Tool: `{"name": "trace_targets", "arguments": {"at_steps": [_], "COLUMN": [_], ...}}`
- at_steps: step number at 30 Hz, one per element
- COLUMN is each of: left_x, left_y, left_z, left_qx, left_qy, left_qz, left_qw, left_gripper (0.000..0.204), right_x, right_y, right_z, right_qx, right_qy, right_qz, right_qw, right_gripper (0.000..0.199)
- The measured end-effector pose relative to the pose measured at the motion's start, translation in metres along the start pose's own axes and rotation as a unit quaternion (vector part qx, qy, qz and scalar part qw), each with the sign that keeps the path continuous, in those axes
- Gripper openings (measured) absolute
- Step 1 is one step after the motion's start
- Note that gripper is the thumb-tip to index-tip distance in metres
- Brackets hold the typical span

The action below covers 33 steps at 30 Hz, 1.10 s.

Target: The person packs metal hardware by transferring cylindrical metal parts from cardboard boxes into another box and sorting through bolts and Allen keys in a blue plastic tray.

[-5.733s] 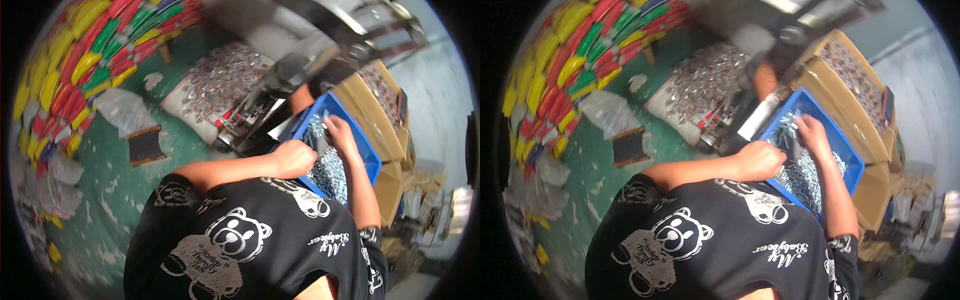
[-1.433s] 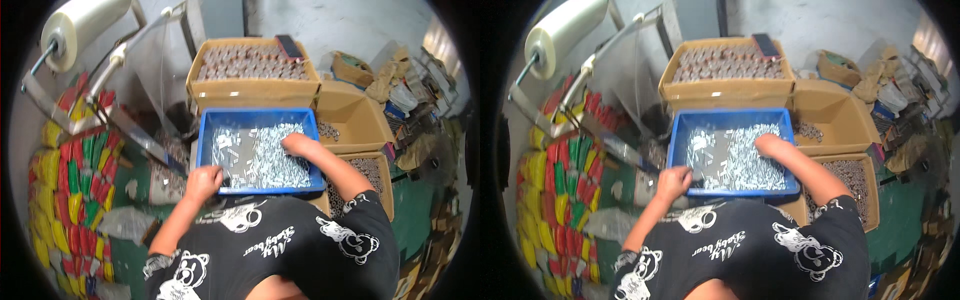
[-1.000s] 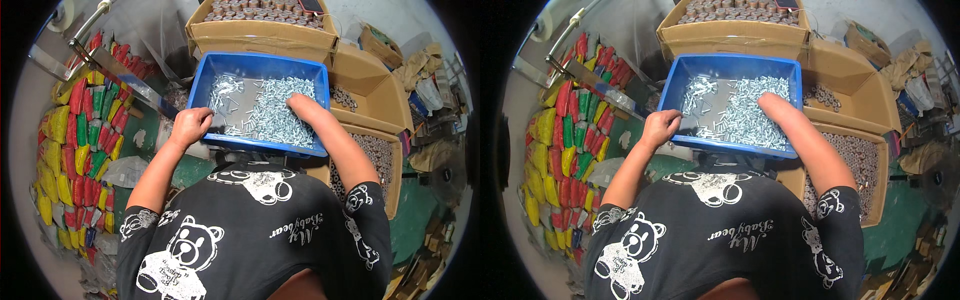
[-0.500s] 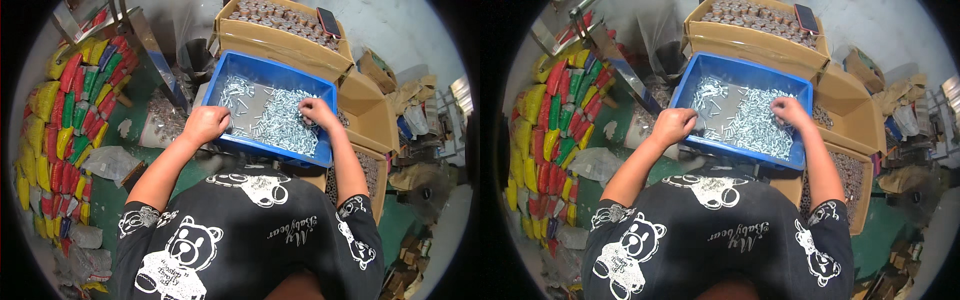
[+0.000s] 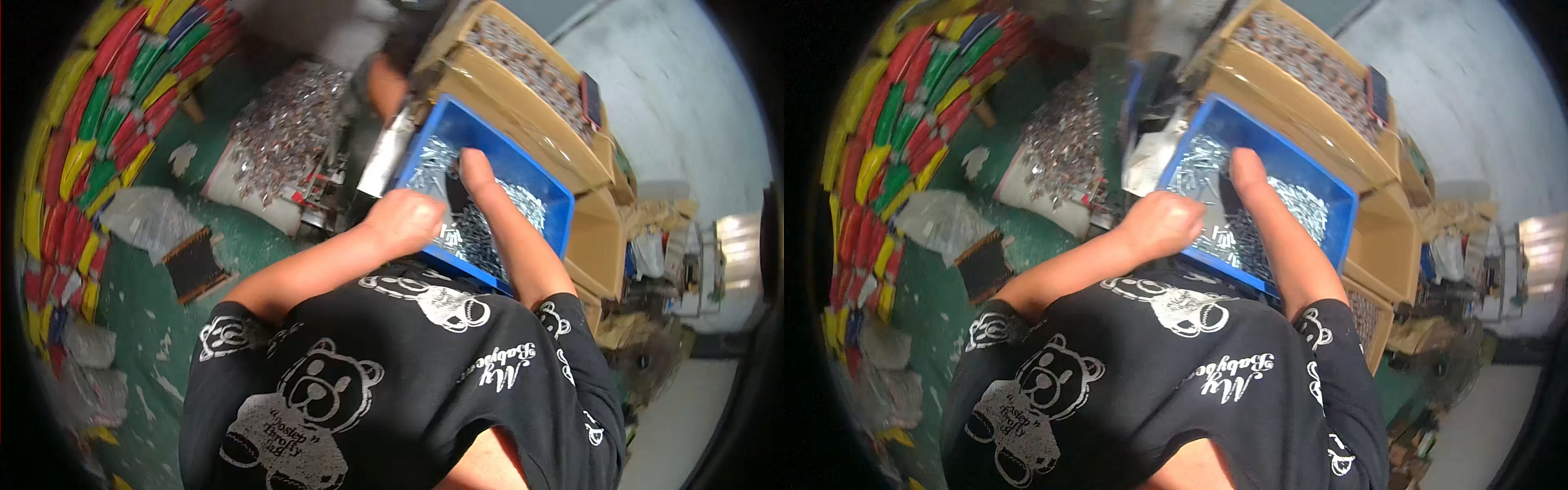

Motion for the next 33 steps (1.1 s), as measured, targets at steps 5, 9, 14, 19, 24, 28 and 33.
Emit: {"name": "trace_targets", "arguments": {"at_steps": [5, 9, 14, 19, 24, 28, 33], "left_x": [-0.002, -0.003, -0.004, -0.006, -0.002, 0.003, 0.003], "left_y": [-0.004, -0.008, -0.011, -0.015, -0.013, -0.01, -0.009], "left_z": [0.0, -0.001, 0.004, 0.001, -0.004, -0.014, -0.012], "left_qx": [-0.046, -0.063, -0.072, -0.072, -0.052, -0.026, -0.006], "left_qy": [0.013, 0.019, 0.036, 0.037, 0.051, 0.057, 0.022], "left_qz": [-0.002, 0.009, -0.001, -0.005, -0.009, 0.003, 0.024], "left_qw": [0.999, 0.998, 0.997, 0.997, 0.997, 0.998, 0.999], "left_gripper": [0.016, 0.016, 0.017, 0.019, 0.018, 0.017, 0.016], "right_x": [-0.005, -0.004, -0.042, -0.064, 0.017, 0.076, -0.016], "right_y": [0.012, 0.01, -0.028, -0.077, -0.099, -0.104, -0.132], "right_z": [-0.002, -0.007, -0.016, 0.047, 0.12, 0.103, 0.068], "right_qx": [-0.066, -0.073, 0.012, 0.4, 0.361, 0.388, 0.568], "right_qy": [-0.003, 0.007, 0.101, 0.248, 0.125, 0.085, 0.088], "right_qz": [0.017, 0.046, 0.037, 0.093, 0.086, -0.037, -0.117], "right_qw": [0.998, 0.996, 0.994, 0.877, 0.92, 0.917, 0.81], "right_gripper": [0.022, 0.025, 0.027, 0.017, 0.024, 0.035, 0.042]}}
Point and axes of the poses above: each hand's wrist, its own x-axis towards the middle knuckle, its own y-axis out of the palm, z = x × y, the point moved 8 cm from there along x, towards the middle knuckle, and after that the axes turned 2 degrees about -y, right-handed, at the moved point
